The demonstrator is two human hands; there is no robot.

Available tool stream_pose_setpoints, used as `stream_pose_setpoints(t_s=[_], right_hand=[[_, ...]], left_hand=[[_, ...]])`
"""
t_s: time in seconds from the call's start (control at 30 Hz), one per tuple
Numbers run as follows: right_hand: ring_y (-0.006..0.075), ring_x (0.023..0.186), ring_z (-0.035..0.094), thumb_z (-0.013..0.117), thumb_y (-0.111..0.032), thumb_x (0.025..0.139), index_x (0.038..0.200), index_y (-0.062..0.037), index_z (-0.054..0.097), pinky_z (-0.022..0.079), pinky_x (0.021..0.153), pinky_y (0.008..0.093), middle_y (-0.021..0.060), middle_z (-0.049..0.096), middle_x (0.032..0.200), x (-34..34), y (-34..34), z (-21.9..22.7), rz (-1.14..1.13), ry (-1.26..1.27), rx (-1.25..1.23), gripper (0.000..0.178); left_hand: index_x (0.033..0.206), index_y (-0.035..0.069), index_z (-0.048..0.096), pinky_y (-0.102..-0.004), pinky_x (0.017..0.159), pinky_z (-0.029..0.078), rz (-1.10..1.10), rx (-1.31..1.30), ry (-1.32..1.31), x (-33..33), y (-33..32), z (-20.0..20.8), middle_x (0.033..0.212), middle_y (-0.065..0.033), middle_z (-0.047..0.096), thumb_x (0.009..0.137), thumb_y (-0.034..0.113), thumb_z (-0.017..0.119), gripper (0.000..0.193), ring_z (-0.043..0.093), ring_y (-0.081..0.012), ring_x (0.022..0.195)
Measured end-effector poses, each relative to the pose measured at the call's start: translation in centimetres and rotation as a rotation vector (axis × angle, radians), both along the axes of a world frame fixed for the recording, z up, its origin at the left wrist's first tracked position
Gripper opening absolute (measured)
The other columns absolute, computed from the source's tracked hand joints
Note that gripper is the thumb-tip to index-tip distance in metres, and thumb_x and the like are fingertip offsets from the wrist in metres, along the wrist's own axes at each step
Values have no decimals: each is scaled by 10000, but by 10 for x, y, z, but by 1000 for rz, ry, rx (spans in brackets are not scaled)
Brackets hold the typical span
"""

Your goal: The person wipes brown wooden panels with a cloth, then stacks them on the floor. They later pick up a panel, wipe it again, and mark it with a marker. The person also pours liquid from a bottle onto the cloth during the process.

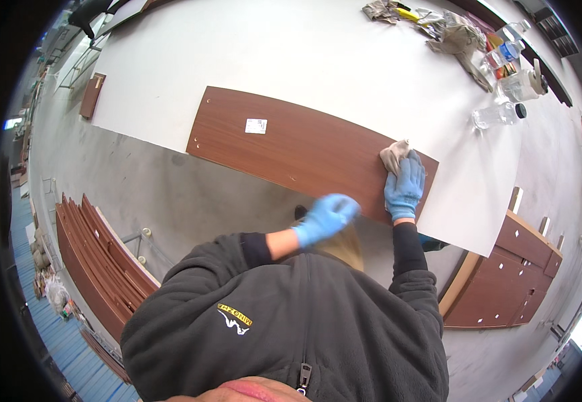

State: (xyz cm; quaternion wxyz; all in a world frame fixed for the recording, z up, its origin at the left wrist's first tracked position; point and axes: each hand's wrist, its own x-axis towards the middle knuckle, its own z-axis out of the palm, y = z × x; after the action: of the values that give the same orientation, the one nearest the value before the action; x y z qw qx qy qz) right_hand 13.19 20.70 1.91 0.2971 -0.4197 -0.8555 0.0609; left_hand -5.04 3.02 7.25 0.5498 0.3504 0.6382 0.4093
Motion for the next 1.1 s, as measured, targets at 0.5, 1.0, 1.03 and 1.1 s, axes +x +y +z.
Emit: stream_pose_setpoints(t_s=[0.5, 1.0, 1.03, 1.1], right_hand=[[443, 1564, 395, 697, -271, 963, 1428, -36, 580, 249, 1312, 606, 235, 478, 1644, -272, -31, -10, 514, -114, -106, 534], [409, 1481, 508, 687, -70, 901, 1428, -64, 573, 391, 1257, 582, 200, 541, 1576, -514, -192, 7, 1115, -66, -106, 539], [404, 1482, 506, 675, -42, 884, 1411, -70, 583, 386, 1262, 583, 181, 552, 1569, -502, -184, 15, 1170, -62, -172, 536], [397, 1480, 510, 672, -51, 870, 1398, -71, 599, 383, 1263, 578, 169, 561, 1569, -478, -170, 28, 1225, -84, -233, 533]], left_hand=[[1694, -37, 256, -647, 1306, 205, 242, -37, 1219, -191, -80, -56, 1727, -372, 235, 977, 511, 667, 992, 202, -574, 1611], [1574, 68, 533, -556, 1303, 268, 46, 123, 876, -224, -114, -84, 1633, -218, 475, 1009, 433, 608, 676, 390, -400, 1544], [1546, 61, 560, -554, 1283, 303, -2, 121, 830, -230, -118, -81, 1590, -221, 525, 1017, 412, 600, 636, 448, -392, 1506], [1490, 47, 613, -550, 1243, 373, -96, 109, 733, -245, -127, -67, 1504, -225, 626, 1032, 369, 586, 561, 564, -376, 1430]])
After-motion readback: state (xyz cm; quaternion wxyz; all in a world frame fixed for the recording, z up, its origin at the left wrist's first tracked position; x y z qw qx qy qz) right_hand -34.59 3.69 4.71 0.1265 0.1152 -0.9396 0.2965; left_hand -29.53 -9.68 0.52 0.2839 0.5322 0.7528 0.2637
